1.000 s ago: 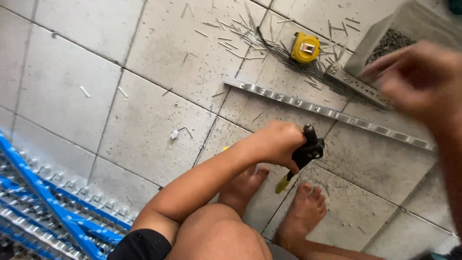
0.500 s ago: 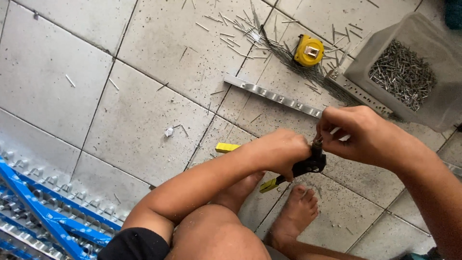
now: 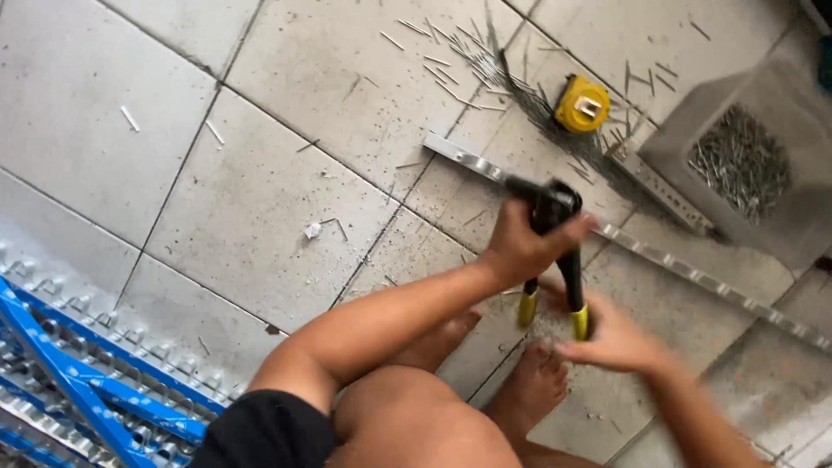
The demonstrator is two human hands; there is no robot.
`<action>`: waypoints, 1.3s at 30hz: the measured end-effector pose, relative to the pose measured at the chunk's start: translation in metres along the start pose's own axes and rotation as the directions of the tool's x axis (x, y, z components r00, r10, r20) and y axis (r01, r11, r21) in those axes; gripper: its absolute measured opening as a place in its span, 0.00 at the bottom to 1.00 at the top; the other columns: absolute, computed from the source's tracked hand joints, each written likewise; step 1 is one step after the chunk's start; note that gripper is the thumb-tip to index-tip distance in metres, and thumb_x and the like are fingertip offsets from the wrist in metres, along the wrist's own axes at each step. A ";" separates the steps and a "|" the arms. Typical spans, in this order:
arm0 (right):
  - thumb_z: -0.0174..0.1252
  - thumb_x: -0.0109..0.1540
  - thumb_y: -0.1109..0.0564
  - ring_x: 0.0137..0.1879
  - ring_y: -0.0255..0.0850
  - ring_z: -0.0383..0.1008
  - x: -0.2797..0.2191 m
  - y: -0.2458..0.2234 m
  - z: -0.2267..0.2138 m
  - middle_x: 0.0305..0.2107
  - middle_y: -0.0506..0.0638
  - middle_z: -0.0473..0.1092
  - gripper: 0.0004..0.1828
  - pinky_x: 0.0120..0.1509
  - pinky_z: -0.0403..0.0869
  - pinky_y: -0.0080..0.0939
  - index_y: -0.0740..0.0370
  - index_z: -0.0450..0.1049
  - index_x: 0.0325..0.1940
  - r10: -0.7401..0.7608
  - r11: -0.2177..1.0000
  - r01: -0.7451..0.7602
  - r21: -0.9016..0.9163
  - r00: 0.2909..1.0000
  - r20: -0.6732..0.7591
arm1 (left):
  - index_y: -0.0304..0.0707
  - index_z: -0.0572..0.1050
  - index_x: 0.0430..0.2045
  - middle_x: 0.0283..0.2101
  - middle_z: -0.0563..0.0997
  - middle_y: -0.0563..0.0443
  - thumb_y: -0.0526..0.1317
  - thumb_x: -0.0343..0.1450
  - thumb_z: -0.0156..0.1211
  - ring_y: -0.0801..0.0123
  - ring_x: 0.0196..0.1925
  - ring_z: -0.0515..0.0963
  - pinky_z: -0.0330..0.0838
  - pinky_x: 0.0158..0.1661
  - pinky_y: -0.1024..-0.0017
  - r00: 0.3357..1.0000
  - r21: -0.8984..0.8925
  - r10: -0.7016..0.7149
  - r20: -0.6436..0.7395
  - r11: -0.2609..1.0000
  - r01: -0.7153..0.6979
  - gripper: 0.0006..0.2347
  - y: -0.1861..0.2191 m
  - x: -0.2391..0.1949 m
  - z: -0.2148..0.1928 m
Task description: Assembling small pins into a metal rail using a hand riveting tool while sitting on the floor.
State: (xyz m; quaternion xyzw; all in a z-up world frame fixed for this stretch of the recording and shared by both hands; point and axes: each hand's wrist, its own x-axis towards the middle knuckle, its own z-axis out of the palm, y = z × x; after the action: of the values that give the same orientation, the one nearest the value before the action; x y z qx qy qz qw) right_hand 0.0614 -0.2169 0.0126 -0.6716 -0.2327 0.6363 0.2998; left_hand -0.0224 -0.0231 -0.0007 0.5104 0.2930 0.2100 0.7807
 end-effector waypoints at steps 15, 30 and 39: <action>0.66 0.57 0.38 0.41 0.57 0.80 0.023 -0.039 0.039 0.27 0.64 0.79 0.25 0.50 0.74 0.58 0.64 0.81 0.37 0.341 0.861 -0.441 -0.253 0.870 -0.358 | 0.57 0.70 0.55 0.56 0.69 0.57 0.45 0.58 0.81 0.54 0.68 0.61 0.62 0.63 0.54 0.833 0.867 0.396 0.387 0.151 -0.475 0.32 -0.086 0.054 -0.132; 0.36 0.68 0.34 0.64 0.77 0.66 0.012 -0.048 0.000 0.54 0.87 0.65 0.46 0.68 0.61 0.78 0.85 0.63 0.65 0.397 0.918 -0.392 0.062 0.897 -0.194 | 0.52 0.71 0.43 0.32 0.83 0.62 0.41 0.53 0.81 0.73 0.39 0.82 0.70 0.54 0.68 0.772 0.702 0.445 0.453 0.356 -0.617 0.27 -0.144 0.094 -0.107; 0.28 0.69 0.38 0.36 0.61 0.79 0.016 -0.041 -0.026 0.32 0.74 0.79 0.41 0.43 0.76 0.61 0.78 0.76 0.45 0.399 0.908 -0.382 0.172 0.913 -0.079 | 0.36 0.52 0.65 0.28 0.76 0.59 0.36 0.59 0.81 0.73 0.34 0.79 0.76 0.56 0.73 0.775 0.700 0.407 0.483 0.352 -0.621 0.43 -0.115 0.086 -0.107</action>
State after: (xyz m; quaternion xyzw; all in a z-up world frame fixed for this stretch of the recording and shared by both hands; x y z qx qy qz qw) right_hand 0.0916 -0.1793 0.0300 -0.7144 -0.0268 0.6604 0.2295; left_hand -0.0279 0.0580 -0.1604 0.9018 0.0887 0.2207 0.3608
